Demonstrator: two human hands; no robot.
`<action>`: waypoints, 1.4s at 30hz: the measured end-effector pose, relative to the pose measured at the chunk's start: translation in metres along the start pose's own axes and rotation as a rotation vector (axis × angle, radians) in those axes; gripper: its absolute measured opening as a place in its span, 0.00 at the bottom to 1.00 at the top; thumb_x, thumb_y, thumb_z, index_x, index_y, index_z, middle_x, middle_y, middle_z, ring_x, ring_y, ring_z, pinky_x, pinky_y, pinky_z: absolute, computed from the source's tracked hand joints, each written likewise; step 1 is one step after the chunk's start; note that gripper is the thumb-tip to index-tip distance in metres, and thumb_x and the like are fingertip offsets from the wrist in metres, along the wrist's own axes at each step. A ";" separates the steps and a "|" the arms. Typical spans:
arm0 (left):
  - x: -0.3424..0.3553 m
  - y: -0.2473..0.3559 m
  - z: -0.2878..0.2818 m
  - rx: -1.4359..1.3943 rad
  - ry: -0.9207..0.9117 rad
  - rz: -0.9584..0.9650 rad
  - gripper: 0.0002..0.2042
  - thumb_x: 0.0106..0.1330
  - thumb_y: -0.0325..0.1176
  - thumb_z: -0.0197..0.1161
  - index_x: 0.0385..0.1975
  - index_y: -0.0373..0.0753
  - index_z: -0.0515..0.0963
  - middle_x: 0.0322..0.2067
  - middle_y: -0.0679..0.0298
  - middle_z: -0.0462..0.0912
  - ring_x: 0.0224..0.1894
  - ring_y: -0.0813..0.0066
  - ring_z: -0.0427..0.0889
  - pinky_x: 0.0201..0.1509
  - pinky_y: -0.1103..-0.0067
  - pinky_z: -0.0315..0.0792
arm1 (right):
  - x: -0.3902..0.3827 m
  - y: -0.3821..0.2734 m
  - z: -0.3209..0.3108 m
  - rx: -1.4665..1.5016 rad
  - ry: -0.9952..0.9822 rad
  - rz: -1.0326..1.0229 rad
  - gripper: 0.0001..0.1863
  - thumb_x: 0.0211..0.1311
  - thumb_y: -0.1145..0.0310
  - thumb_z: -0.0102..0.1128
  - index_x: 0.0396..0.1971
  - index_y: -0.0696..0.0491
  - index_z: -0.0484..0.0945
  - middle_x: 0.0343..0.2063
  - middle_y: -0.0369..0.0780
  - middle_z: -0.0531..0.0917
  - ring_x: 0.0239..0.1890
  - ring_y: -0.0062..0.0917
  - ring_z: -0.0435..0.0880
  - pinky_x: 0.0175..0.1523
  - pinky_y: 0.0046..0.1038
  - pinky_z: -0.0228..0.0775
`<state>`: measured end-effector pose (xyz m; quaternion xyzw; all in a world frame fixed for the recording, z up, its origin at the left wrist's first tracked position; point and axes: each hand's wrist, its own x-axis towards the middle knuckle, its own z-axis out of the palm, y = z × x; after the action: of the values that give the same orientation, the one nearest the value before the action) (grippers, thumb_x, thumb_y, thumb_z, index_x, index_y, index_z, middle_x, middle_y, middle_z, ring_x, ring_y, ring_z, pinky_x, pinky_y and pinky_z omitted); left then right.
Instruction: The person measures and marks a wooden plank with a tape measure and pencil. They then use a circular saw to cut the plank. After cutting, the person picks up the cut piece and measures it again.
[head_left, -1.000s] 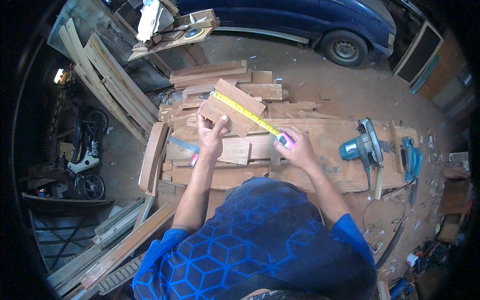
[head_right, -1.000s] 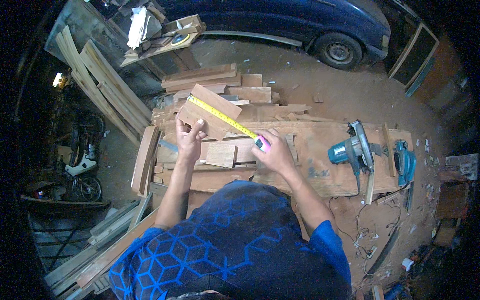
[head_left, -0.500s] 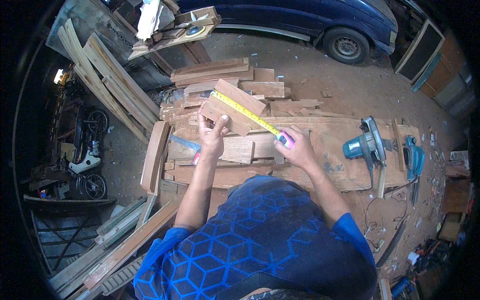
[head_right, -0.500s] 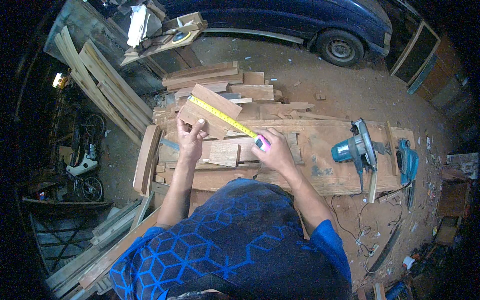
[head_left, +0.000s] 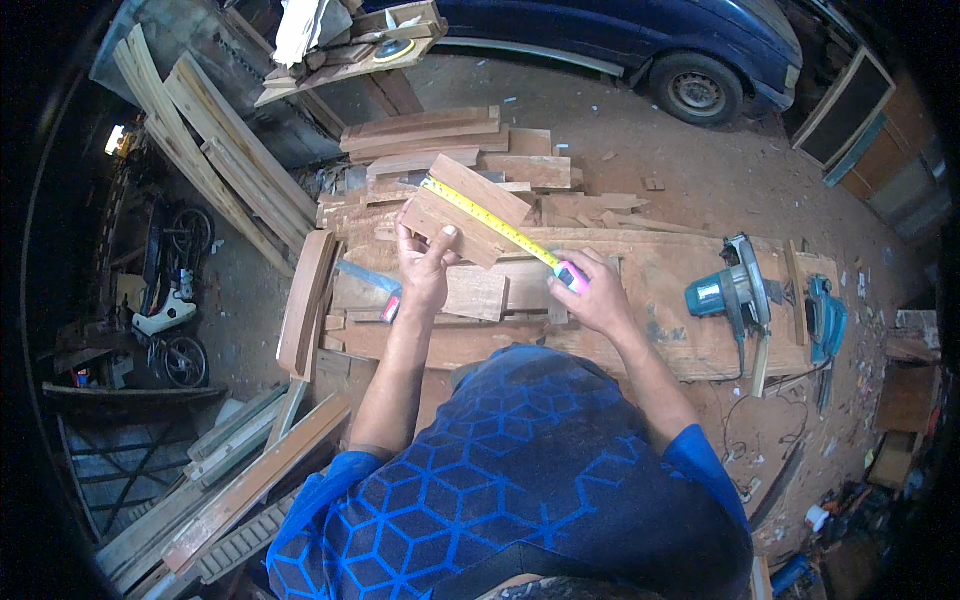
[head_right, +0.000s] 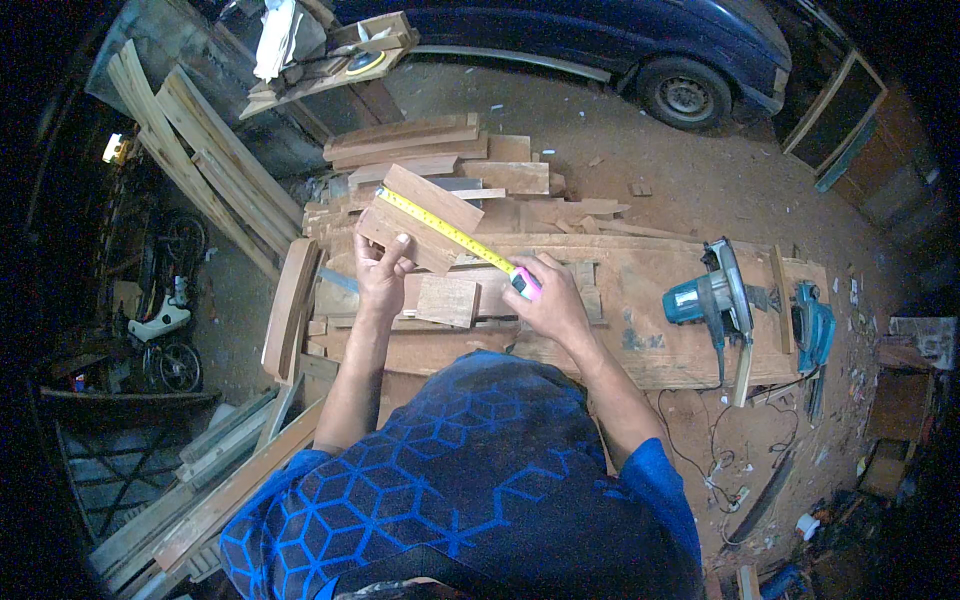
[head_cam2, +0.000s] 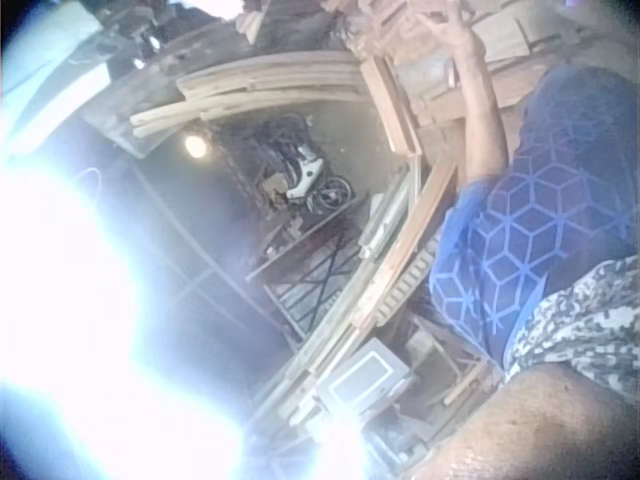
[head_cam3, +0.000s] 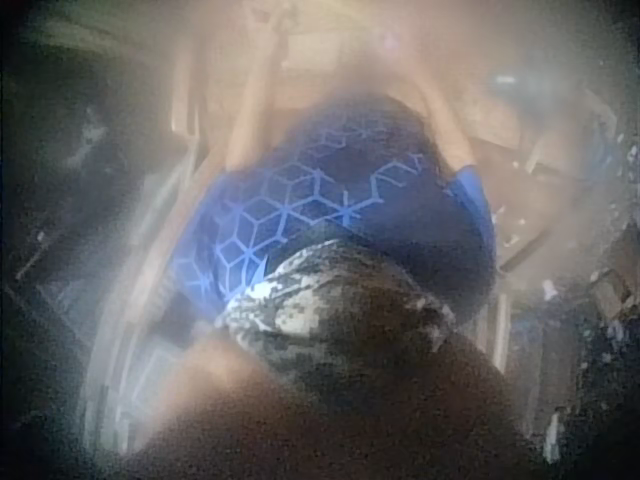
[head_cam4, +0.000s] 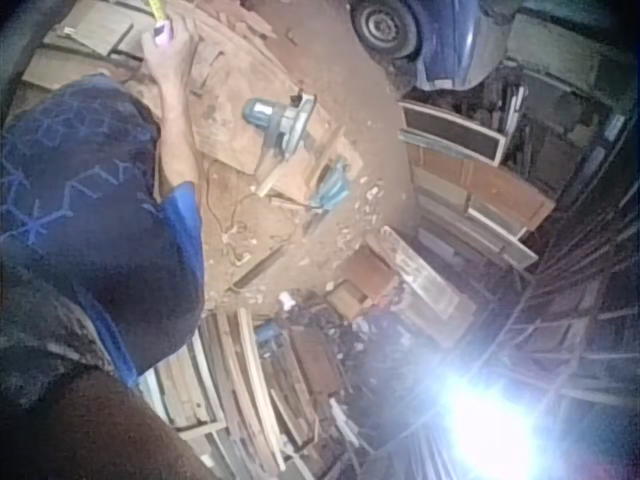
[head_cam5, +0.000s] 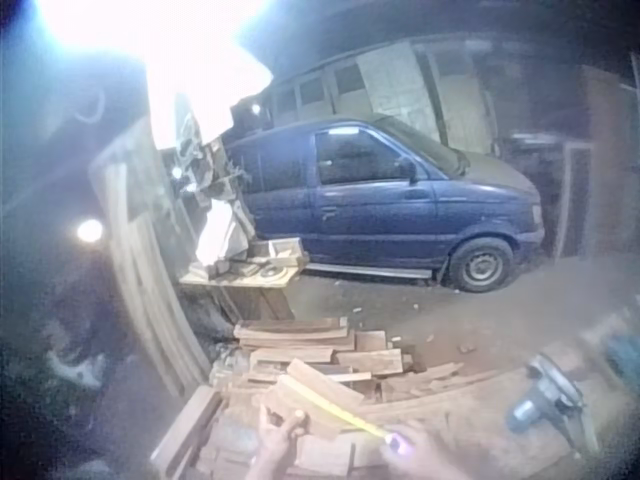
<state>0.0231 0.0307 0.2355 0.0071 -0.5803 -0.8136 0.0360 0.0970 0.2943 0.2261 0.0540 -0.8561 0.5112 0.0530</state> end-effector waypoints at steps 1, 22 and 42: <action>-0.001 0.000 0.002 -0.016 0.015 0.015 0.34 0.66 0.24 0.68 0.70 0.47 0.60 0.57 0.64 0.73 0.49 0.79 0.79 0.33 0.88 0.78 | 0.000 -0.001 0.000 0.007 0.001 0.001 0.25 0.54 0.62 0.70 0.50 0.59 0.83 0.38 0.48 0.82 0.41 0.41 0.84 0.49 0.36 0.75; -0.004 0.000 -0.003 -0.034 -0.026 0.036 0.32 0.66 0.22 0.65 0.69 0.46 0.60 0.61 0.59 0.72 0.57 0.68 0.80 0.44 0.74 0.88 | -0.001 0.001 0.002 -0.001 -0.008 -0.023 0.24 0.54 0.63 0.69 0.49 0.59 0.82 0.38 0.49 0.82 0.42 0.44 0.84 0.52 0.39 0.75; 0.000 0.022 -0.036 -1.079 -0.667 -0.514 0.34 0.75 0.68 0.42 0.58 0.39 0.65 0.26 0.64 0.68 0.24 0.71 0.72 0.30 0.73 0.71 | -0.040 0.086 0.000 0.755 0.276 0.376 0.17 0.65 0.71 0.67 0.53 0.59 0.82 0.39 0.35 0.84 0.37 0.14 0.80 0.41 0.19 0.74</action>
<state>0.0264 -0.0106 0.2449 -0.1250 -0.0536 -0.9303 -0.3405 0.1235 0.3367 0.1454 -0.1556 -0.5893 0.7913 0.0494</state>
